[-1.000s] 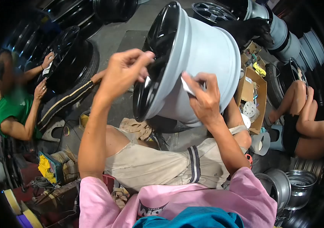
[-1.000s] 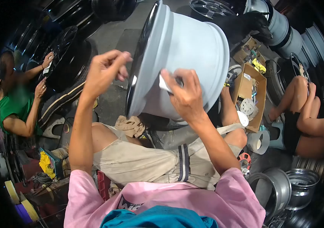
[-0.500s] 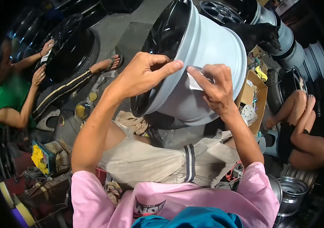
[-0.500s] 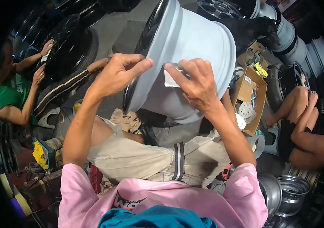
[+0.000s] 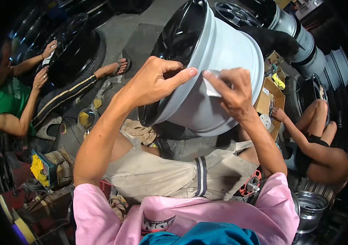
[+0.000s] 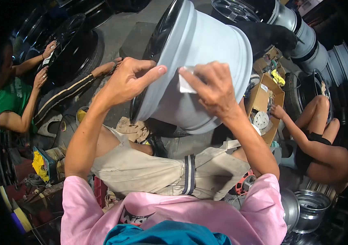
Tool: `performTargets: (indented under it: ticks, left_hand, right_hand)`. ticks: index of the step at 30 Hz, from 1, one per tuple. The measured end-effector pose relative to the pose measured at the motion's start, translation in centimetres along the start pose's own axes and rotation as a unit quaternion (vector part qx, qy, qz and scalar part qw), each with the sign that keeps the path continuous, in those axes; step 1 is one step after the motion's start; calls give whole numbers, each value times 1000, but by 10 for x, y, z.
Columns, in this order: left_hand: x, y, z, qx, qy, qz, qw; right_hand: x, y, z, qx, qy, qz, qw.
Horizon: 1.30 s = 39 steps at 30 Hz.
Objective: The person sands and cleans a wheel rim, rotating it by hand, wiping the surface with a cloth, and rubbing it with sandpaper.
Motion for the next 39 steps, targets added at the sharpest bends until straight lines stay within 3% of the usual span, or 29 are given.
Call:
performTargets:
  ticks: [4, 7, 11, 14, 17, 19, 22, 26, 30, 34, 37, 39]
  left_hand:
    - [-2, 1, -3, -2, 1, -4, 1000]
    - [-1, 0, 0, 1, 2, 3, 1000]
    - [-5, -1, -3, -4, 5, 5, 1000]
    - [0, 3, -1, 2, 0, 5, 1000]
    - [-4, 3, -7, 3, 6, 6, 1000]
    - [-4, 0, -3, 8, 4, 5, 1000]
    - [1, 4, -1, 3, 3, 12, 1000]
    - [0, 2, -3, 4, 17, 27, 999]
    - [2, 5, -2, 4, 3, 6, 1000]
    - [-1, 3, -3, 9, 15, 26, 999]
    - [0, 6, -2, 4, -4, 15, 1000]
    - [-3, 6, -5, 0, -5, 7, 1000]
  right_hand:
    - [17, -8, 6, -12, 31, -77, 996]
    - [-10, 6, -3, 8, -13, 0, 1000]
    - [17, -10, 10, 22, 37, -85, 995]
    - [-10, 8, -4, 16, -8, -34, 999]
    - [8, -1, 7, -23, 38, -62, 997]
    - [10, -2, 8, 10, 38, -82, 996]
    - [-14, 10, -4, 34, -22, -13, 999]
    - [11, -5, 8, 24, 45, -84, 995]
    - [-17, 10, -4, 17, 8, -4, 1000]
    - [8, -6, 10, -5, 28, -95, 995]
    - [-15, 9, -3, 5, 2, -9, 1000]
    - [6, 0, 5, 2, 43, -51, 998]
Point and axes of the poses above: each hand's wrist, its own y-axis towards the middle knuckle, its own z-axis out of the palm, x = y × z, the point moved 6 cm from there along y, towards the middle knuckle, and after that the axes turned 6 degrees about -x, right-handed, at the moved point
